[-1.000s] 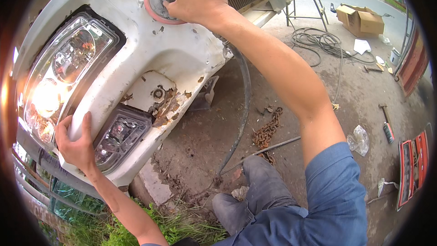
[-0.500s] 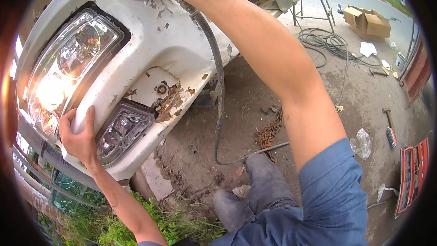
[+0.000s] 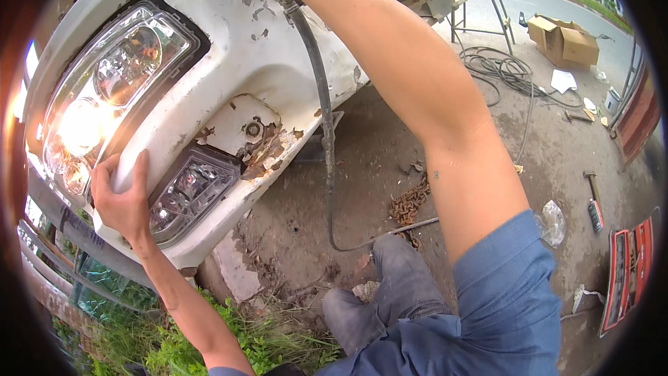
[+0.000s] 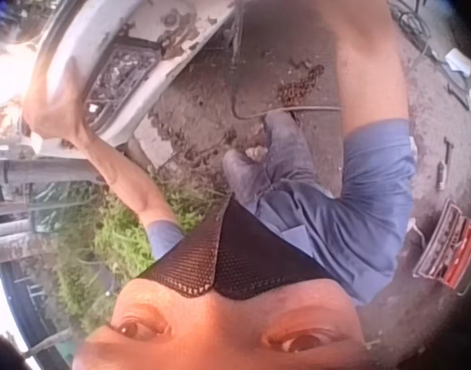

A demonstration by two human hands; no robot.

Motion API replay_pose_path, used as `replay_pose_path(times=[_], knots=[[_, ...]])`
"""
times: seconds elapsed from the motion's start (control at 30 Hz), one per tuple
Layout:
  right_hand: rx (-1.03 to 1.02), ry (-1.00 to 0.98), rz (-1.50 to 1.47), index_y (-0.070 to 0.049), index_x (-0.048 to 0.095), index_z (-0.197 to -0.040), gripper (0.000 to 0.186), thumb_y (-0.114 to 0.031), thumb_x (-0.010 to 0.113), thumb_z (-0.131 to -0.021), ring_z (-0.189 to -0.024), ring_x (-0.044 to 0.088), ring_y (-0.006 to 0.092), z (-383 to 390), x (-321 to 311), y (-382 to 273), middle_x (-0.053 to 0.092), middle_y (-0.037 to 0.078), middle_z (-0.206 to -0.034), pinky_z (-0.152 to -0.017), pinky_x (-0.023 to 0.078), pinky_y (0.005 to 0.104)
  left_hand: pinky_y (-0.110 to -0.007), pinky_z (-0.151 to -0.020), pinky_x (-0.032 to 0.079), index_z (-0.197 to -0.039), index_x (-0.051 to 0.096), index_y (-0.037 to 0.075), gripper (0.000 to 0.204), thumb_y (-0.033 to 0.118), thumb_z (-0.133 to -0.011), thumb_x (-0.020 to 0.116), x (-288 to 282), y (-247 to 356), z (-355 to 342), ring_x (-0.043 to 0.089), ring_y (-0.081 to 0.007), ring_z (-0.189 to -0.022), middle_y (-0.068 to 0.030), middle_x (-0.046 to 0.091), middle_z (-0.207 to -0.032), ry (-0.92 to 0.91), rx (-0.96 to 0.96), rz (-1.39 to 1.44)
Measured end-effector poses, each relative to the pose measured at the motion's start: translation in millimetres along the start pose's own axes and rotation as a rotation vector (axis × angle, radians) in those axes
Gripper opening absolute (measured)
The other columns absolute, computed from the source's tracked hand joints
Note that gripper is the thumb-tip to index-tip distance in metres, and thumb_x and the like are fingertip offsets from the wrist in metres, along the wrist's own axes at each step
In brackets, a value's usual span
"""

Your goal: The person applies a sanding disc to a handheld power sander and then sands the damaged surface of a white truck bumper.

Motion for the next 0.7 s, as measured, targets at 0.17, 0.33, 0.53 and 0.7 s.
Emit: replay_pose_path(times=[0.17, 0.33, 0.53, 0.7], knots=[[-0.036, -0.091, 0.015, -0.008, 0.064, -0.12, 0.051, -0.025, 0.079, -0.074, -0.108, 0.066, 0.0428, 21.9, 3.7, 2.1, 0.066, 0.023, -0.117, -0.094, 0.053, 0.0513, -0.039, -0.086, 0.051, -0.093, 0.071, 0.005, 0.045, 0.04, -0.073, 0.091, -2.9, 2.4, 0.3, 0.066, -0.0261, -0.094, -0.0059, 0.069, -0.097, 0.008, 0.004, -0.017], [0.112, -0.13, 0.046, -0.007, 0.065, -0.114, 0.05, -0.028, 0.082, -0.072, -0.105, 0.067, 0.0409, 49.7, -14.7, 38.0, 0.07, 0.021, -0.107, -0.092, 0.053, 0.0479, -0.039, -0.085, 0.05, -0.092, 0.071, 0.005, 0.045, 0.041, -0.073, 0.091, -2.5, 5.7, -0.1, 0.066, -0.0269, -0.093, -0.0062, 0.068, -0.096, 0.018, 0.015, -0.006], [0.079, -0.128, 0.027, -0.006, 0.063, -0.115, 0.052, -0.028, 0.082, -0.072, -0.103, 0.065, 0.0425, 50.6, -14.2, 29.7, 0.067, 0.023, -0.104, -0.091, 0.053, 0.0486, -0.039, -0.085, 0.049, -0.091, 0.071, 0.007, 0.04, 0.041, -0.078, 0.086, -2.4, 3.6, 1.2, 0.065, -0.0263, -0.093, -0.0052, 0.068, -0.095, 0.017, 0.028, -0.033], [0.173, -0.267, 0.043, -0.006, 0.064, -0.116, 0.053, -0.031, 0.081, -0.072, -0.105, 0.066, 0.0417, 46.6, -15.9, 31.4, 0.069, 0.025, -0.108, -0.093, 0.053, 0.047, -0.04, -0.085, 0.049, -0.092, 0.071, 0.007, 0.04, 0.041, -0.078, 0.086, -4.7, 6.3, 1.8, 0.066, -0.0271, -0.094, -0.0055, 0.068, -0.096, 0.02, 0.056, -0.031]])
Point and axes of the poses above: each hand's wrist, its own z-axis away from the middle knuckle, its own x-axis out of the palm, y = z × x, the point moved 9 cm from there along -z, towards the middle knuckle
